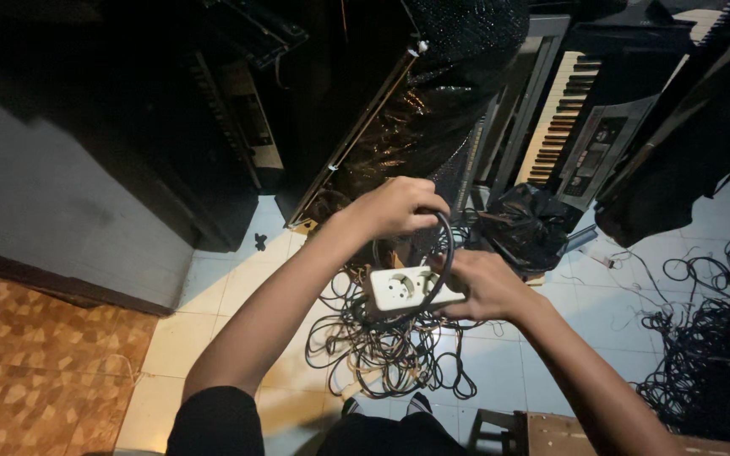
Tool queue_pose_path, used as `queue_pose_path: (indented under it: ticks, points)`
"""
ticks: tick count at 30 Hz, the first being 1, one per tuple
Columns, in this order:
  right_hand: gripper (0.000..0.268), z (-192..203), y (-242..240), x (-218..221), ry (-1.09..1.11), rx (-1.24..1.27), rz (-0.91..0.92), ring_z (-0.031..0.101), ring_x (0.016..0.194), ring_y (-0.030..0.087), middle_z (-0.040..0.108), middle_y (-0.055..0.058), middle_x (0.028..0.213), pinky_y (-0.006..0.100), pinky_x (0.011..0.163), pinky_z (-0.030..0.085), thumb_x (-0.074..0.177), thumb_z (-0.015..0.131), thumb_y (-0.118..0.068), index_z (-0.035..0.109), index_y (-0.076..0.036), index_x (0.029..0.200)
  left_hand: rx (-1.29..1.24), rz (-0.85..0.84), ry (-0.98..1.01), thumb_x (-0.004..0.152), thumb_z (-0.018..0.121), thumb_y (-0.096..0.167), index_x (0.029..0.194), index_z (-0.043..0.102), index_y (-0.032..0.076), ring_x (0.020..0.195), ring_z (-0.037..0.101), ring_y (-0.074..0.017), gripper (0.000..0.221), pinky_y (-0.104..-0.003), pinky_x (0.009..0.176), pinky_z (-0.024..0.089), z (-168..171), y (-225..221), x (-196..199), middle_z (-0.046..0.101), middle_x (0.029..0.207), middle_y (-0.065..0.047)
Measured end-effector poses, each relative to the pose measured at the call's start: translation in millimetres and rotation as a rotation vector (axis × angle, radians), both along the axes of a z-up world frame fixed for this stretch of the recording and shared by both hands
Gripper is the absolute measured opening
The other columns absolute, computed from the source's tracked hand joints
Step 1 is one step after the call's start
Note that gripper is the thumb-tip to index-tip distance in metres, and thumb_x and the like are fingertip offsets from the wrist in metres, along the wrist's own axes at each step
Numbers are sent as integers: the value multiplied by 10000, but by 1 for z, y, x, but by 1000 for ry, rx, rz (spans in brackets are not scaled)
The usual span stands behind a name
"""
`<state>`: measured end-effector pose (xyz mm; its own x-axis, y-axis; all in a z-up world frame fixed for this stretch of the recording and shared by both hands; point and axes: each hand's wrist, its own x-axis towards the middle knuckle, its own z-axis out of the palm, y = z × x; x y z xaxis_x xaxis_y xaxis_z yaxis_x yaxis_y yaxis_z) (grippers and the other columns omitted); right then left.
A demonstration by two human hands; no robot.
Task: The person winds a long black power cord with an attached power strip into a coil by hand and places it into a white plastic bin.
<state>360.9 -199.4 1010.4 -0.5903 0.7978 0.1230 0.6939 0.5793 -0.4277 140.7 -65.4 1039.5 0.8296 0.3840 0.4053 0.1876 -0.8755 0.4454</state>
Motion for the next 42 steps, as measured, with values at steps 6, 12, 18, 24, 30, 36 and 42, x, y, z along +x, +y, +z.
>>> queue_pose_path:
  ticks: [6,12,18,24,30,36,42]
  points:
    - [742,19,-4,8,479,52,-278,769,910,287,735,174,1049,397,809,629,620,890,-365,574,-3,1185,-1040,-115,-357,933,692,260,1105,706,89,898,659,-192,243,-353,790,543,-136,23,28,693,963,-56]
    - [658,29,14,22,447,299,-533,763,1025,341,715,255,1150,393,839,611,751,824,-274,510,14,1253,-880,68,-332,1128,552,399,950,676,39,782,537,-121,420,-282,694,460,-258,-22,58,591,814,-22]
    - [688,34,27,46,229,496,-722,732,931,380,721,235,1050,452,772,583,734,902,-285,522,4,1230,-897,397,-111,982,556,292,1158,712,108,663,638,-194,299,-388,618,499,-282,-83,45,710,771,-82]
    - [676,22,32,49,251,526,-814,705,964,420,696,238,1087,478,810,562,769,909,-206,505,-8,1273,-591,462,-38,971,589,226,1080,722,11,830,713,-376,275,-455,767,558,-285,-78,32,733,909,-237]
    - [684,29,31,42,276,615,-755,700,975,404,688,229,1090,468,831,572,746,879,-177,500,-8,1290,-727,586,151,948,544,305,1140,753,108,992,710,-394,346,-466,853,558,-279,-57,21,732,1057,-207]
    - [587,52,24,42,300,744,-754,712,996,321,669,169,1140,443,821,592,956,930,-308,496,-22,1228,-543,572,451,977,543,279,1160,733,79,1014,677,-419,330,-497,861,543,-264,-93,3,690,1141,-221]
    - [553,38,41,92,-186,807,-958,637,993,346,610,132,1052,474,813,518,796,852,-248,511,-38,1178,-549,412,157,960,632,268,1071,753,91,808,742,-321,242,-421,766,587,-224,-124,-29,765,943,-165]
